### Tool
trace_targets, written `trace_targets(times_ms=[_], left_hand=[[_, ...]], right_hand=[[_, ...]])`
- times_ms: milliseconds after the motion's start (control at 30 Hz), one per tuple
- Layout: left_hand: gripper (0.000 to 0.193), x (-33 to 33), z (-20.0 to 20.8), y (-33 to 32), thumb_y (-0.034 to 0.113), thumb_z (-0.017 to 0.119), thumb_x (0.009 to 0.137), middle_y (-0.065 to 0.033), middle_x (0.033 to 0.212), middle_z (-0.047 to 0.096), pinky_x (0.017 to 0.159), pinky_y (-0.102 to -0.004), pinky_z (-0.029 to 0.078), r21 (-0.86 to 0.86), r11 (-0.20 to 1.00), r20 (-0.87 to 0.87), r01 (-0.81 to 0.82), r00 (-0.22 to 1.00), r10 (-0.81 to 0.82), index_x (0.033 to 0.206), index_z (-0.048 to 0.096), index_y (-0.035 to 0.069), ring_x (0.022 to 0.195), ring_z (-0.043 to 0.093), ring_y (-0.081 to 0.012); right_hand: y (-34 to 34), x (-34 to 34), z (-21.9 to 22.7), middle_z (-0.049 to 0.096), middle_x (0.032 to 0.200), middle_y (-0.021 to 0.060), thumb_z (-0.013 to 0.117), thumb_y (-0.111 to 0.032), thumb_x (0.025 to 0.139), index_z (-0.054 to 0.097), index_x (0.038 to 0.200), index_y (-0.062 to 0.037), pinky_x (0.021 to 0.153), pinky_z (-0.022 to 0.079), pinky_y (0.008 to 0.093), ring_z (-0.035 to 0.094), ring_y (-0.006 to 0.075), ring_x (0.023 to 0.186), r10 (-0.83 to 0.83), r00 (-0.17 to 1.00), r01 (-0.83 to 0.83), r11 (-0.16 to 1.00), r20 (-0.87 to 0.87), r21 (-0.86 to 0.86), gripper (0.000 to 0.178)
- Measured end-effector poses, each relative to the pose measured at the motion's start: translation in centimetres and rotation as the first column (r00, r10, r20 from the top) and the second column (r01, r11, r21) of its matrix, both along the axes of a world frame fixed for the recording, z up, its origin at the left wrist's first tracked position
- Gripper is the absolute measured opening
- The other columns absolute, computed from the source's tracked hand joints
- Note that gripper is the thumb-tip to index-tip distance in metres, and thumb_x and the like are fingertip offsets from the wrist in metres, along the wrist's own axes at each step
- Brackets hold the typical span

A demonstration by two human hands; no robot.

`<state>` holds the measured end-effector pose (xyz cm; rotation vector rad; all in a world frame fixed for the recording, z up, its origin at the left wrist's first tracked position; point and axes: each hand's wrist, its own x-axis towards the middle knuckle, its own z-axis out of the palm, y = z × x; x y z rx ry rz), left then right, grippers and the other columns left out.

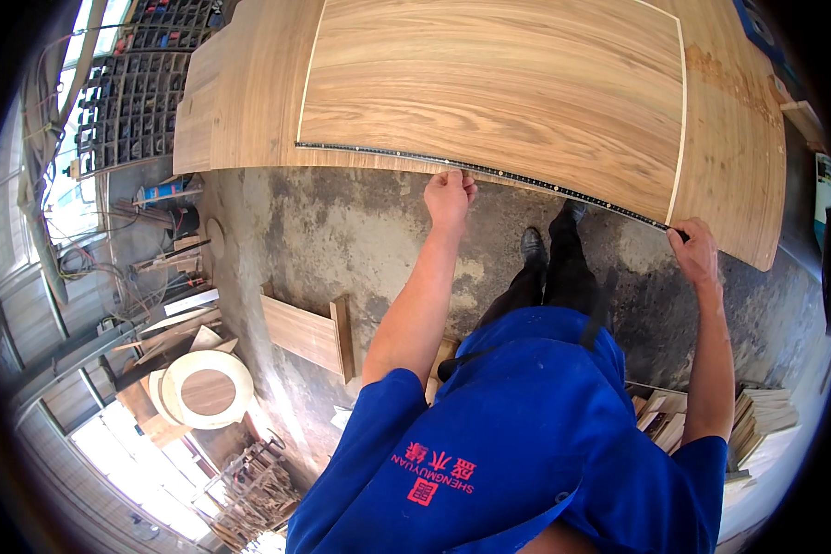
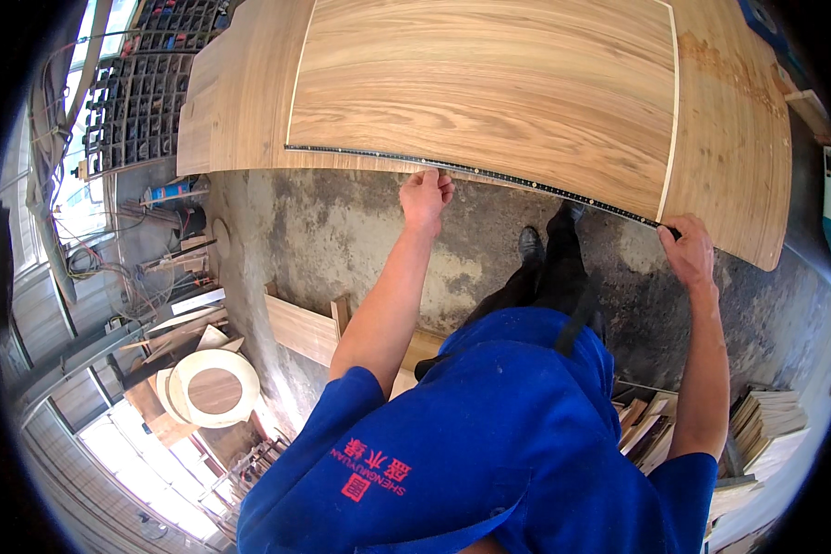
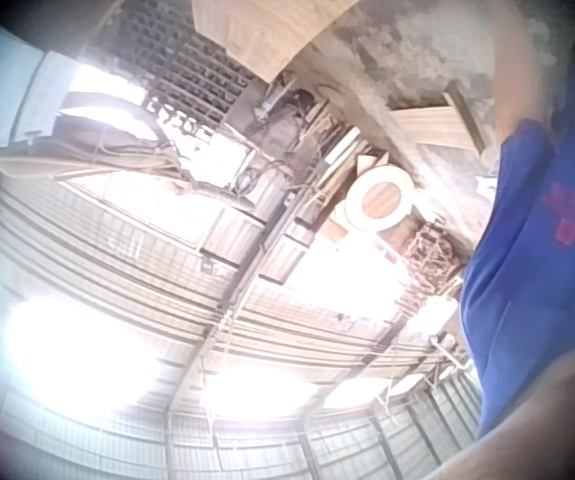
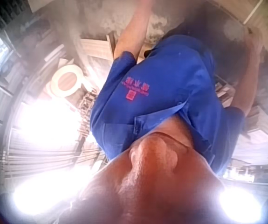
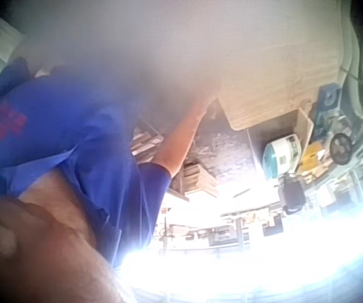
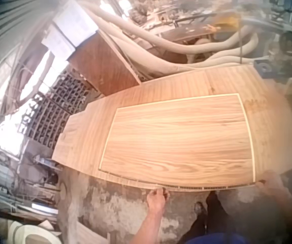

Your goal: The person measures a large wooden board with a folding ruler and marks a rectangular section. They then move the board to a table saw and cut along the marked line to separate a smaller piece. The person handles the cut piece and the remaining board, placing them on the workbench.

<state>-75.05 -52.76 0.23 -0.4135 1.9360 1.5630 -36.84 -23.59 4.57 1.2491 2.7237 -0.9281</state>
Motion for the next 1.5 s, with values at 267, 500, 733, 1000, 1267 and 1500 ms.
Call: trace_targets(times_ms=[267,500,733,1000,1267,1500], left_hand=[[0.023,-0.1,-0.1,0.0,0.023,0.061,0.105,-0.0084,0.081,0.068,0.058,-0.0284,0.054,-0.003,1.0,-0.01,-0.007,1.0,0.007,0.094,0.057,0.002,0.068,0.067,-0.017],[0.021,-0.1,-0.7,-0.5,0.02,0.061,0.104,-0.0077,0.08,0.068,0.057,-0.0273,0.052,0.05,0.999,-0.023,-0.017,1.0,0.019,0.092,0.06,0.002,0.067,0.065,-0.0155],[0.016,0.6,-0.7,-1.8,0.011,0.06,0.096,-0.006,0.071,0.065,0.057,-0.0274,0.047,0.108,0.991,-0.102,0.083,0.992,-0.072,0.083,0.067,0.003,0.063,0.059,-0.013],[0.017,2.3,-1.4,-3.2,0.022,0.061,0.103,-0.0079,0.088,0.069,0.064,-0.029,0.054,-0.016,0.999,0.036,0.043,0.998,-0.043,0.103,0.058,0.005,0.075,0.066,-0.0166],[0.018,3.4,-1.5,-4.0,0.023,0.061,0.103,-0.0077,0.092,0.069,0.069,-0.0307,0.054,-0.019,0.995,0.076,0.098,0.992,-0.096,0.106,0.056,0.005,0.08,0.066,-0.0174],[0.019,3.3,-1.6,-3.6,0.022,0.062,0.103,-0.0085,0.094,0.069,0.069,-0.0314,0.054,-0.014,0.992,0.067,0.128,0.99,-0.127,0.108,0.056,0.005,0.081,0.066,-0.0187]], right_hand=[[0.1,0.3,-0.5,0.065,0.094,0.0149,0.072,-0.021,0.088,0.072,0.092,-0.0024,0.086,0.05,0.0429,0.063,0.0343,0.097,0.022,1.0,-0.023,0.999,0.004,0.028,0.019],[-0.2,-0.3,0.7,0.066,0.095,0.0146,0.071,-0.024,0.089,0.072,0.093,-0.0034,0.086,0.05,0.043,0.063,0.0342,0.098,-0.01,1.0,0.01,1.0,0.01,0.025,0.021],[-0.3,-0.2,1.2,0.069,0.097,0.0148,0.067,-0.033,0.09,0.077,0.099,-0.0094,0.089,0.052,0.0465,0.064,0.0365,0.103,-0.039,0.989,0.034,0.999,0.141,0.035,0.027],[-0.2,-0.1,0.7,0.07,0.105,0.0134,0.068,-0.032,0.086,0.075,0.096,-0.01,0.095,0.051,0.0473,0.063,0.0347,0.111,-0.066,0.994,0.057,0.993,0.087,0.1,0.026],[-0.4,0.5,0.4,0.07,0.104,0.0127,0.068,-0.031,0.086,0.075,0.097,-0.0088,0.094,0.052,0.0464,0.063,0.0334,0.108,-0.015,0.995,0.0,0.989,0.099,0.151,0.026],[-0.5,0.6,0.5,0.069,0.103,0.0122,0.066,-0.03,0.087,0.075,0.098,-0.0094,0.095,0.052,0.0468,0.062,0.0335,0.109,-0.014,0.996,0.002,0.991,0.088,0.137,0.025]])
